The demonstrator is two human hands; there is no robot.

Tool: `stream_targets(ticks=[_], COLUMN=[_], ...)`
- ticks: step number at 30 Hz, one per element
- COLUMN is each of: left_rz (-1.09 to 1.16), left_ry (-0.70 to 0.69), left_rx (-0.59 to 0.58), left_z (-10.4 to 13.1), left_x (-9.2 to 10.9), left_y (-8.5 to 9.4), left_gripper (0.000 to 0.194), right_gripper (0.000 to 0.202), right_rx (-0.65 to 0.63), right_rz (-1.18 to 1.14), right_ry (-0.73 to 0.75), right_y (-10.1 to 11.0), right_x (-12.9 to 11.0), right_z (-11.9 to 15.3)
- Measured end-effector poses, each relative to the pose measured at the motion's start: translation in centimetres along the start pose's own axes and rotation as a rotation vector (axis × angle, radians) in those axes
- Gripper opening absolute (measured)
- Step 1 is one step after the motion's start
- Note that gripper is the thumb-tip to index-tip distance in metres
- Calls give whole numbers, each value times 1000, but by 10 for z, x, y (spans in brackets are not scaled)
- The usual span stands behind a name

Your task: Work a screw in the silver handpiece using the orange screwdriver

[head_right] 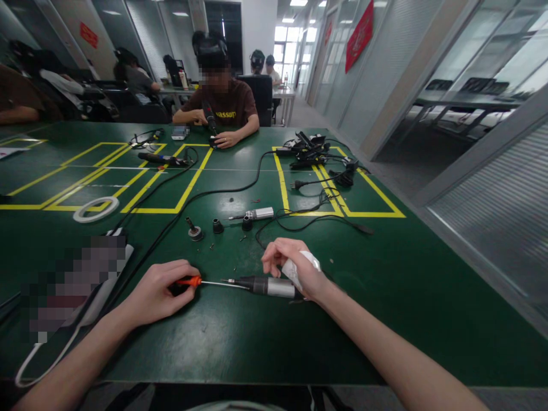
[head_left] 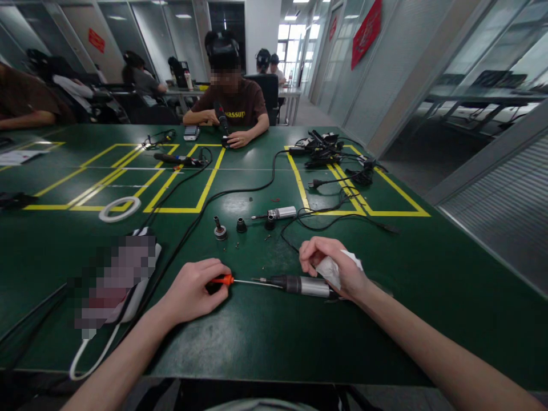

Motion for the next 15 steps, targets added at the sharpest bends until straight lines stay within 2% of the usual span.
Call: stream_targets(ticks=[10, 15], left_rz=[58, 67], left_ry=[7, 32], left_rx=[2, 38], left_z=[2, 1], left_x=[-2, -2], left_y=[0, 4], left_gripper=[12, 5], right_gripper=[39, 39], right_rx=[-24, -29], right_rz=[6, 21], right_ry=[8, 12], right_y=[-5, -5], right_x=[-3, -2], right_z=[0, -1])
Point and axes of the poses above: each hand's wrist, its own z-axis away from the middle knuckle, its own y-axis out of the back of the hand, x = y × z, the point moved 7 cm from there along -z, towards the middle knuckle, and after that the axes turned 13 degrees about -x, right-handed, at the moved point
